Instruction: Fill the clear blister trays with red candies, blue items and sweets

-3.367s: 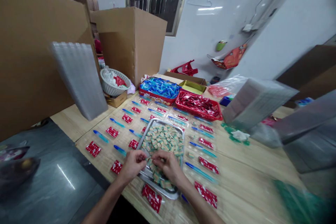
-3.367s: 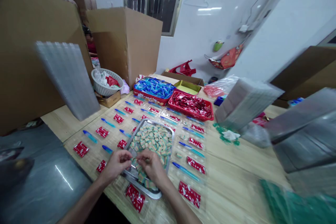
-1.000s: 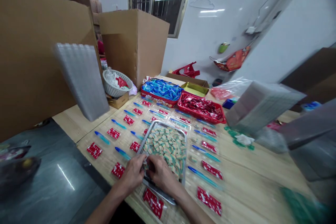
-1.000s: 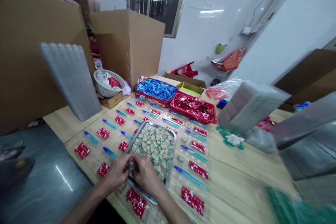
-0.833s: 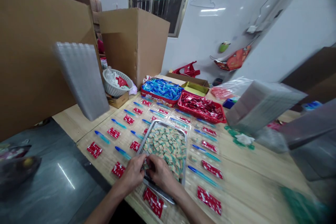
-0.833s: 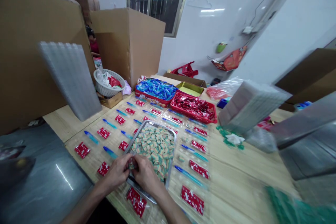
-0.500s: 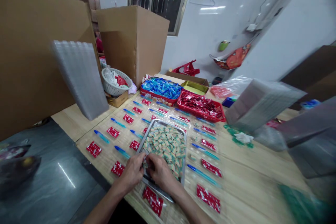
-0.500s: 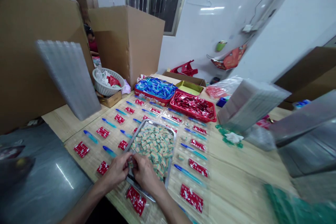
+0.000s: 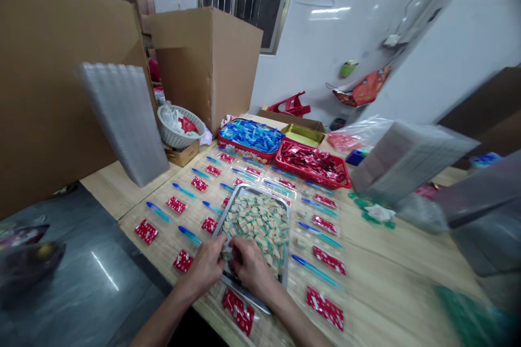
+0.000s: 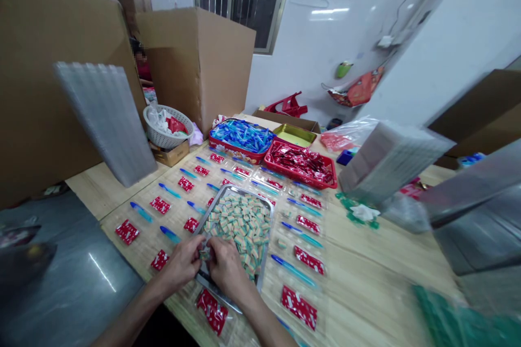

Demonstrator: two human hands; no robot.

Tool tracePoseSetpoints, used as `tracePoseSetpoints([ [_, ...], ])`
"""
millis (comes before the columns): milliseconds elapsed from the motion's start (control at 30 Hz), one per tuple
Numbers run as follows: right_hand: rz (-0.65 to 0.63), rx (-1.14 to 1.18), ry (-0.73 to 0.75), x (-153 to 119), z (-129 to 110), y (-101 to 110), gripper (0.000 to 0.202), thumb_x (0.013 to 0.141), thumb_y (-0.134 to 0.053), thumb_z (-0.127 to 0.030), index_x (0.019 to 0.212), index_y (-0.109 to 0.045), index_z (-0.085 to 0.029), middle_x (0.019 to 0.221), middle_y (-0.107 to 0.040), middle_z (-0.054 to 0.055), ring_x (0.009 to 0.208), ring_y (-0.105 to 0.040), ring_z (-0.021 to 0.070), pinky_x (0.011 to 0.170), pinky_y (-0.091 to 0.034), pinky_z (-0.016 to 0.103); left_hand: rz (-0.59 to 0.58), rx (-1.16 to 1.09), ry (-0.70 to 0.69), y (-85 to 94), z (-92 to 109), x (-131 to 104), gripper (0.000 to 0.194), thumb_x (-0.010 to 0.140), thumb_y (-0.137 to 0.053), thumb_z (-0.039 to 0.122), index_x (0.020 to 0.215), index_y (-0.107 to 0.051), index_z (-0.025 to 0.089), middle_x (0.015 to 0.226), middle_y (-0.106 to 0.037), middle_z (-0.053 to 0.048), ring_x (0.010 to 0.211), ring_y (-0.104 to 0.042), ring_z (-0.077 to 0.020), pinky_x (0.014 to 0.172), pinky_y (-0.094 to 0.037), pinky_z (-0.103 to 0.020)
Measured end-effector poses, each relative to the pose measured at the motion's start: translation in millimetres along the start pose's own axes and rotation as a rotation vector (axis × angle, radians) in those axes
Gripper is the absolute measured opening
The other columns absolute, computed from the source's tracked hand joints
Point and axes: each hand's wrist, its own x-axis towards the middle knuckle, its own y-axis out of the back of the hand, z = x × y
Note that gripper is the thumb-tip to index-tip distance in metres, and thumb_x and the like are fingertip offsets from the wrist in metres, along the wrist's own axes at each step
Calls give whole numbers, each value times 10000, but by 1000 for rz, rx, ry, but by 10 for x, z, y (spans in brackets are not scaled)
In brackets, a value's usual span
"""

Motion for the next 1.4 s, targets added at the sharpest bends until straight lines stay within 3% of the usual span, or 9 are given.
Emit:
tracePoseSetpoints([
  [300, -43, -18, -17, -10, -19, 0, 306, 619, -463, 0, 838, -570, -185, 751, -613, 2, 755, -527, 172, 745, -333, 286, -13, 0, -19, 21, 24, 11, 365, 621, -450, 19, 933, -548, 181, 843, -618, -32, 784, -572, -185, 706, -422, -283],
  [467, -28, -5, -13, -6, -6, 21, 335, 617, -473, -13, 888, -570, -186, 864, -636, 30, 838, -538, 189, 773, -330, 302, -27, -17, -4, 32, 39, 6, 394, 609, -459, 16, 962, -552, 166, 883, -628, -50, 837, -584, -201, 744, -431, -296],
  [700, -6, -8, 55, -8, -17, -5, 305, 627, -468, -4, 844, -561, -195, 842, -640, 23, 837, -544, 194, 798, -324, 320, -27, -79, -24, 37, 38, 20, 392, 613, -438, -1, 937, -556, 186, 877, -652, -40, 845, -608, -197, 723, -429, -281],
  [933, -19, -60, 143, 28, -50, 15, 251, 677, -466, 16, 770, -568, -192, 776, -625, 10, 797, -546, 173, 823, -309, 317, -25, -46, -7, 6, -20, 33, 486, 616, -446, 13, 1069, -539, 163, 896, -669, -66, 861, -625, -228, 741, -453, -307],
  [1200, -44, -186, 266, -39, -103, 95, 208, 728, -493, -56, 859, -575, -196, 830, -623, 26, 797, -542, 168, 807, -345, 292, -87, -85, 46, 8, -58, 51, 534, 639, -427, 55, 1163, -519, 114, 614, -575, 18, 596, -582, -179, 572, -427, -263],
  [1333, -12, -88, 237, -76, -48, 151, 189, 700, -500, -63, 828, -560, -189, 813, -604, 20, 787, -539, 159, 844, -370, 295, -147, -187, 33, 36, 8, 64, 529, 620, -457, 95, 1145, -520, 105, 644, -585, 15, 570, -572, -161, 538, -426, -252],
  [1400, -10, 68, 142, -112, 23, 292, 149, 688, -506, -71, 765, -556, -190, 721, -571, -12, 703, -523, 136, 758, -401, 261, -139, -229, 18, 54, 47, 62, 543, 630, -491, 146, 1171, -495, 109, 736, -616, -7, 586, -582, -157, 552, -450, -259],
])
